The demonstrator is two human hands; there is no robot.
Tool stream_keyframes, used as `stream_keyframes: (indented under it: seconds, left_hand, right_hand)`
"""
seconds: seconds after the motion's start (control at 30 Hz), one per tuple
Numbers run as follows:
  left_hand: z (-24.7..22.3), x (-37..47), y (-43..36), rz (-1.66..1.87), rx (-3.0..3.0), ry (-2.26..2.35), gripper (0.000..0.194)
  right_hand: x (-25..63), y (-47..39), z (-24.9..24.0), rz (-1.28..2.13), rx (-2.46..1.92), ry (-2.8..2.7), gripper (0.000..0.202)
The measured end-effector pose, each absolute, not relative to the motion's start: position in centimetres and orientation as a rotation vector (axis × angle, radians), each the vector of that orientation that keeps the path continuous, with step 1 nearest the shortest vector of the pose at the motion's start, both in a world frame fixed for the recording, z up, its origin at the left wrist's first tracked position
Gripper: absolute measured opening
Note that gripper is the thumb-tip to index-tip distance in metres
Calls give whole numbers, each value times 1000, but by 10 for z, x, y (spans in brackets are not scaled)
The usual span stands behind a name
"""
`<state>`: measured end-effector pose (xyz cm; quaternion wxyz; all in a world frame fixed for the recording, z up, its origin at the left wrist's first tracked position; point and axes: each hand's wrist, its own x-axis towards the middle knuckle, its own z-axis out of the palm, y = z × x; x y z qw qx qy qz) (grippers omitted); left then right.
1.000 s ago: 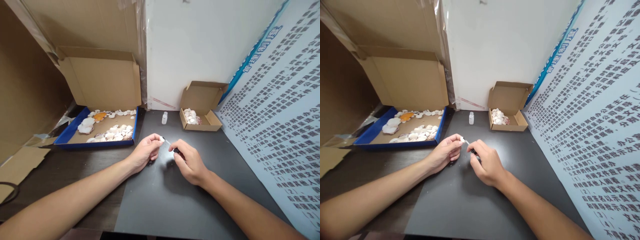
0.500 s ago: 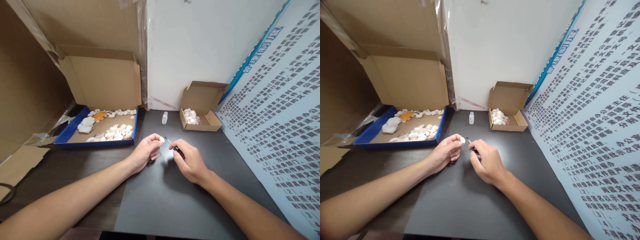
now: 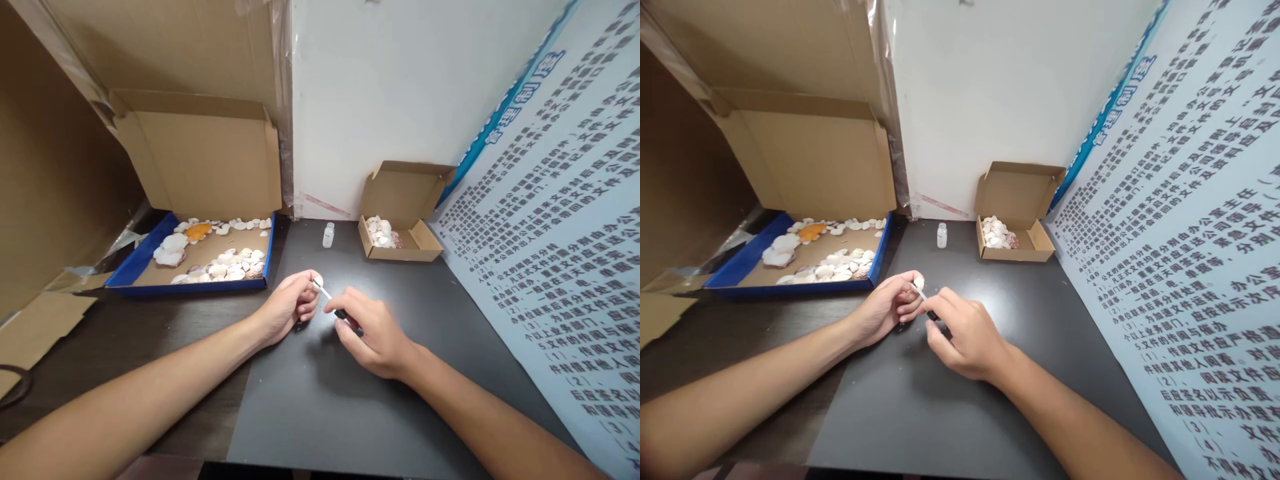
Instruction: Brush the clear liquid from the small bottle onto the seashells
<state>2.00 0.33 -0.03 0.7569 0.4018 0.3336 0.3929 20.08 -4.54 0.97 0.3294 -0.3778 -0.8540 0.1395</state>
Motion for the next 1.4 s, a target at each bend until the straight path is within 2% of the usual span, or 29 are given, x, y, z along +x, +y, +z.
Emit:
stream_keyframes:
  seconds: [0.2,0.37,1.17,1.4]
  left_hand:
    - [0,21,3,829,907,731,13]
    - [-3,20,2,826,977,717,15]
    - [-5,20,-3,848,1410,742,21]
    - [-1,20,-5,869,1510,784,13]
  right_hand:
    - [201,-44,11,357,-1094,-2124,16]
    - [202,-43,12,361,-975,-2145,16]
    - [203,-44,15,313,-971,-2071,15]
    - [203,-45,15,338,-925,-2107,15]
